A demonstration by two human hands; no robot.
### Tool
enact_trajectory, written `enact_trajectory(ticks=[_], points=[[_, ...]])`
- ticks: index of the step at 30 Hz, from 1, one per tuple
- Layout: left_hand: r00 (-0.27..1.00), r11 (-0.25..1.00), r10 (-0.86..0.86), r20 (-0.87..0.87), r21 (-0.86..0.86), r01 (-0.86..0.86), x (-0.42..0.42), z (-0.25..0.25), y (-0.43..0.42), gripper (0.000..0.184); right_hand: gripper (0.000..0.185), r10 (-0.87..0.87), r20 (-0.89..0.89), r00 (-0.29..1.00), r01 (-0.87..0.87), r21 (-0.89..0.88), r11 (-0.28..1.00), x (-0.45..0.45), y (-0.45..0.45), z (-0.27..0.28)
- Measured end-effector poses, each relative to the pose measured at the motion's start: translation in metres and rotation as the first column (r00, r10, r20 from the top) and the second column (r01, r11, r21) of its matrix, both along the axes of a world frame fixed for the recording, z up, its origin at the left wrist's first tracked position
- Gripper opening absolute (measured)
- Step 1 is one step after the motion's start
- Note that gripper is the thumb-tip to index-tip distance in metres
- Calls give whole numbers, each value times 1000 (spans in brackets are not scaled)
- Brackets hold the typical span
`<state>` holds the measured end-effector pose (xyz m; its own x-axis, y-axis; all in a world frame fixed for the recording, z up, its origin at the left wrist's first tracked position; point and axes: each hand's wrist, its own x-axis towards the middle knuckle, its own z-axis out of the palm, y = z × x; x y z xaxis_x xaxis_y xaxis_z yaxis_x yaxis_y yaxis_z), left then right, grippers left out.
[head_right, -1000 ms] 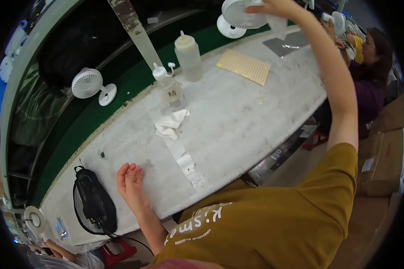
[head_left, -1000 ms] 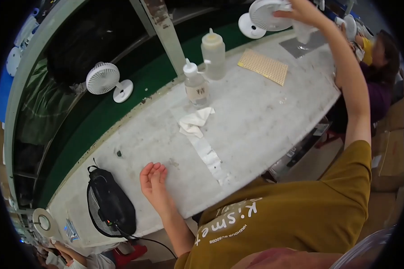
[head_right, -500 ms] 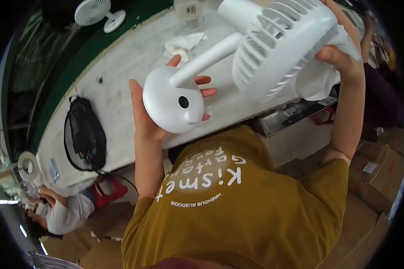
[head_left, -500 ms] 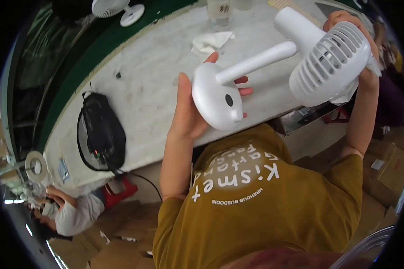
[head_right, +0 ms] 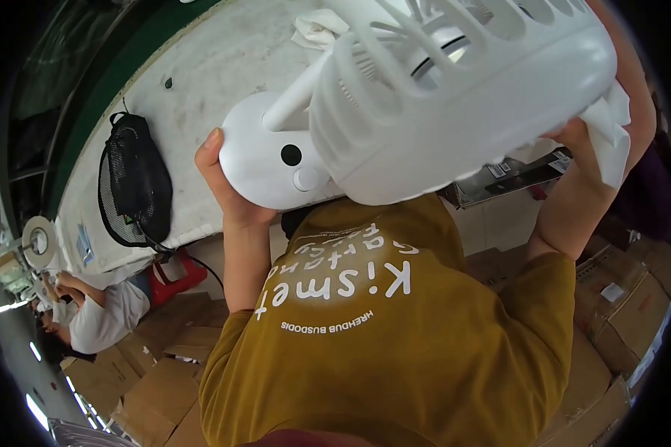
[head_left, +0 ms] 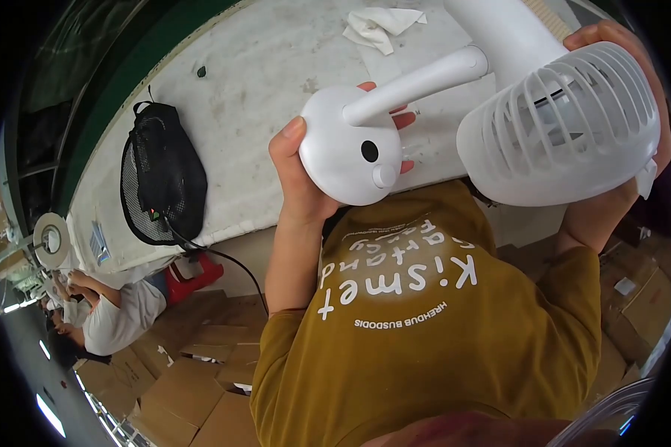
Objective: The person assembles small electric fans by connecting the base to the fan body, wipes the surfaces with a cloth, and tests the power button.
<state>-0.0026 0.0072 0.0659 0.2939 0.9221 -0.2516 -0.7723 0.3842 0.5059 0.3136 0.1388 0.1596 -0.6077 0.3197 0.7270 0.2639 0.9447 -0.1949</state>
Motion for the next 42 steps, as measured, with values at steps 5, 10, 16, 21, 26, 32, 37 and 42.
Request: enact_trajectory(ticks=[5,10,16,21,26,32,37,42], points=[[979,999,46,-201,-7,-48,-5,2,6,78,87,9,-13,1000,-8,44,999,-14,-3,0],[916,984,178,-359,78,-160,2,-5,11,75,67,-16,-80,997,19,26,999,-11,-3,-12],[754,857,508,-417,334,-392,21,-14,15,77,45,-402,-267,876,314,-318,895,5,10,-67],[648,794,607,-460,376,-477,25,-10,17,74,32,-605,-233,761,347,-642,684,-23,-15,-145],[845,873,487,-220,127,-470,29,2,13,66,16,-98,-306,947,-252,-896,367,-117,-64,-94],[852,853,522,-30,2,-522,21,-6,14,65,23,-52,-300,952,-233,-828,510,-129,-77,-101],[873,874,482,75,33,-485,17,-9,8,65,26,-71,-254,965,-193,-862,469,-132,-84,-101],[762,763,631,-145,-58,-644,20,-15,8,62,30,-19,-241,970,-189,-806,561,-129,-85,-103]])
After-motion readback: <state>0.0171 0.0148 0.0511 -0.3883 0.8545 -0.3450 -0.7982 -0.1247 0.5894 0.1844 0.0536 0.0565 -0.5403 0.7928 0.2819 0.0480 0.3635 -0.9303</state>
